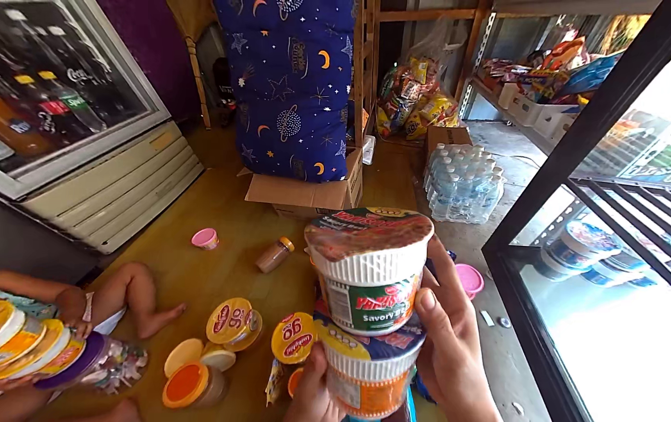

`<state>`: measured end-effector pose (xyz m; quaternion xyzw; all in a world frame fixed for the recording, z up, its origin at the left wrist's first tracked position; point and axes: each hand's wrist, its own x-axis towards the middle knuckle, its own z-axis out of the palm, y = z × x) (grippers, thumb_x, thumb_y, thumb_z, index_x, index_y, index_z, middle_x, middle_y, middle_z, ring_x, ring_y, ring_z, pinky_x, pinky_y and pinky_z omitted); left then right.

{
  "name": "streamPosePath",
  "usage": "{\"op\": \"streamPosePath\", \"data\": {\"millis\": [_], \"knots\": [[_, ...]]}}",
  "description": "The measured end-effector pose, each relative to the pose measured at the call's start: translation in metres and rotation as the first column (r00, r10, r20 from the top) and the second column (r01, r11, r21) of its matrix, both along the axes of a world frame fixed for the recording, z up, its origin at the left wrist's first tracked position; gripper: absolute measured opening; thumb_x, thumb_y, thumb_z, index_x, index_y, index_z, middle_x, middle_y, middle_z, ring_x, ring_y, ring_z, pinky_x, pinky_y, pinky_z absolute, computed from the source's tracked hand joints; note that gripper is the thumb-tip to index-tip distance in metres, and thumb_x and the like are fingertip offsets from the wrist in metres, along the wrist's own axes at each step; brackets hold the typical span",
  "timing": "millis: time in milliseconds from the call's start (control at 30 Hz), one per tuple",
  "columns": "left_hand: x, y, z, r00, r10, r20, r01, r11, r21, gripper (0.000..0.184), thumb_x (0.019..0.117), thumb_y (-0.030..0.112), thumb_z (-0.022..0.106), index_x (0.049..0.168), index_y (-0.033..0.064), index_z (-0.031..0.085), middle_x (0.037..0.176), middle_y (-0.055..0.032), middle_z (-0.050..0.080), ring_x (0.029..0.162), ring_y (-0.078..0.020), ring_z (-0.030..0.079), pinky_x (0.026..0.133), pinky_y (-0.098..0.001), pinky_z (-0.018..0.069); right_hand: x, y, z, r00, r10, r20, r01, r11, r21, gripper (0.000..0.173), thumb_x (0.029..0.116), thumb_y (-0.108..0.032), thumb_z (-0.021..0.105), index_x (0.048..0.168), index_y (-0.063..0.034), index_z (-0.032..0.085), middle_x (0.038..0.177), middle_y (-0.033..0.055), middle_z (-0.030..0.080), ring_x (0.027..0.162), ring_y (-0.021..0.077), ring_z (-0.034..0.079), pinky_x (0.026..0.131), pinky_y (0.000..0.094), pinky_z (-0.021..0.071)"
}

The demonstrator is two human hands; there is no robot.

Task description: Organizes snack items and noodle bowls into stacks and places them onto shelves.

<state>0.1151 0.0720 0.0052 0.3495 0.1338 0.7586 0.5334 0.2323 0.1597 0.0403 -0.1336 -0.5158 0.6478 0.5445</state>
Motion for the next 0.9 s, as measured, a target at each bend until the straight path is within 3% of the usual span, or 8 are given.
{"op": "streamPosePath", "data": {"millis": [100, 167, 300, 400, 600, 667, 767, 900], "knots": [[-0.003, 0.001, 0.004, 0.994, 0.112, 0.013, -0.110, 0.989, -0.101, 0.041, 0.0932, 0.052, 0.061, 0.117, 0.0214, 0.077, 0.111, 0.0027, 0.077, 0.108, -0.0066, 0.071, 0.096, -0.0264, 0.0571, 0.005, 0.007, -0.003, 0.994, 0.109, -0.018, -0.108, 0.994, 0.014, 0.077, 0.0929, -0.039, 0.069, 0.158, -0.0215, 0.032, 0.125, -0.0003, 0.065, 0.109, 0.0104, 0.066, 0.092, 0.0284, 0.0566], [-0.013, 0.002, 0.000, 0.983, 0.153, -0.102, -0.161, 0.984, -0.074, 0.043, 0.0960, 0.050, 0.059, 0.130, 0.0262, 0.069, 0.120, 0.0048, 0.074, 0.114, -0.0065, 0.068, 0.100, -0.0276, 0.0553, 0.011, 0.012, -0.003, 0.985, 0.170, -0.011, -0.168, 0.982, 0.086, 0.069, 0.0912, -0.041, 0.066, 0.153, -0.0230, 0.042, 0.129, -0.0060, 0.065, 0.115, 0.0056, 0.063, 0.098, 0.0270, 0.0538], [-0.021, 0.004, -0.005, 0.935, 0.211, -0.284, -0.219, 0.976, 0.003, 0.047, 0.0956, 0.052, 0.060, 0.137, 0.0299, 0.060, 0.127, 0.0085, 0.070, 0.118, -0.0038, 0.065, 0.102, -0.0264, 0.0535, 0.019, 0.015, 0.001, 0.984, 0.106, 0.146, -0.147, 0.942, 0.301, 0.071, 0.0867, -0.071, 0.060, 0.140, -0.0244, 0.048, 0.124, -0.0182, 0.065, 0.117, -0.0044, 0.060, 0.101, 0.0213, 0.0526], [-0.027, 0.002, -0.014, 0.922, 0.100, -0.374, -0.075, 0.994, 0.081, 0.061, 0.0929, 0.055, 0.064, 0.147, 0.0317, 0.050, 0.138, 0.0134, 0.063, 0.126, 0.0008, 0.058, 0.106, -0.0225, 0.0487, 0.013, 0.007, 0.010, 0.994, 0.064, 0.093, -0.086, 0.962, 0.258, 0.053, 0.0836, -0.053, 0.076, 0.125, -0.0236, 0.060, 0.108, -0.0163, 0.072, 0.101, -0.0044, 0.068, 0.090, 0.0194, 0.0583], [-0.003, -0.003, 0.000, 0.972, -0.099, 0.212, 0.178, 0.903, -0.392, 0.052, 0.0957, 0.061, 0.054, 0.104, 0.0155, 0.077, 0.101, -0.0074, 0.078, 0.094, -0.0169, 0.076, 0.084, -0.0340, 0.0625, 0.008, 0.002, 0.012, 0.997, 0.008, 0.081, -0.022, 0.986, 0.167, 0.053, 0.0847, -0.053, 0.075, 0.125, -0.0232, 0.059, 0.104, -0.0132, 0.072, 0.097, -0.0019, 0.069, 0.085, 0.0208, 0.0598], [-0.002, -0.001, 0.004, 0.959, -0.115, 0.257, 0.228, 0.853, -0.469, 0.062, 0.0968, 0.069, 0.043, 0.103, 0.0148, 0.073, 0.100, -0.0085, 0.077, 0.092, -0.0182, 0.076, 0.082, -0.0345, 0.0634, 0.007, 0.000, 0.017, 0.979, -0.042, 0.200, 0.016, 0.992, 0.126, 0.067, 0.0807, -0.048, 0.081, 0.130, -0.0144, 0.051, 0.106, -0.0074, 0.070, 0.097, 0.0022, 0.070, 0.083, 0.0221, 0.0607], [-0.009, -0.002, -0.004, 0.933, -0.213, 0.290, 0.310, 0.884, -0.350, 0.075, 0.0798, 0.074, 0.065, 0.121, 0.0111, 0.070, 0.115, -0.0127, 0.074, 0.107, -0.0256, 0.073, 0.092, -0.0423, 0.0597, 0.008, 0.003, 0.020, 0.960, -0.042, 0.277, 0.044, 0.999, 0.001, 0.073, 0.0776, -0.049, 0.082, 0.133, -0.0141, 0.049, 0.104, -0.0033, 0.070, 0.092, 0.0066, 0.071, 0.077, 0.0241, 0.0620], [-0.007, -0.005, -0.014, 0.932, -0.248, 0.265, 0.319, 0.908, -0.273, 0.054, 0.0909, 0.057, 0.064, 0.116, 0.0103, 0.075, 0.113, -0.0134, 0.075, 0.103, -0.0254, 0.075, 0.088, -0.0421, 0.0617, 0.012, 0.007, 0.020, 0.970, 0.033, 0.243, -0.037, 0.999, 0.009, 0.072, 0.0787, -0.054, 0.081, 0.132, -0.0152, 0.050, 0.104, -0.0044, 0.071, 0.093, 0.0056, 0.071, 0.079, 0.0242, 0.0616]]}}
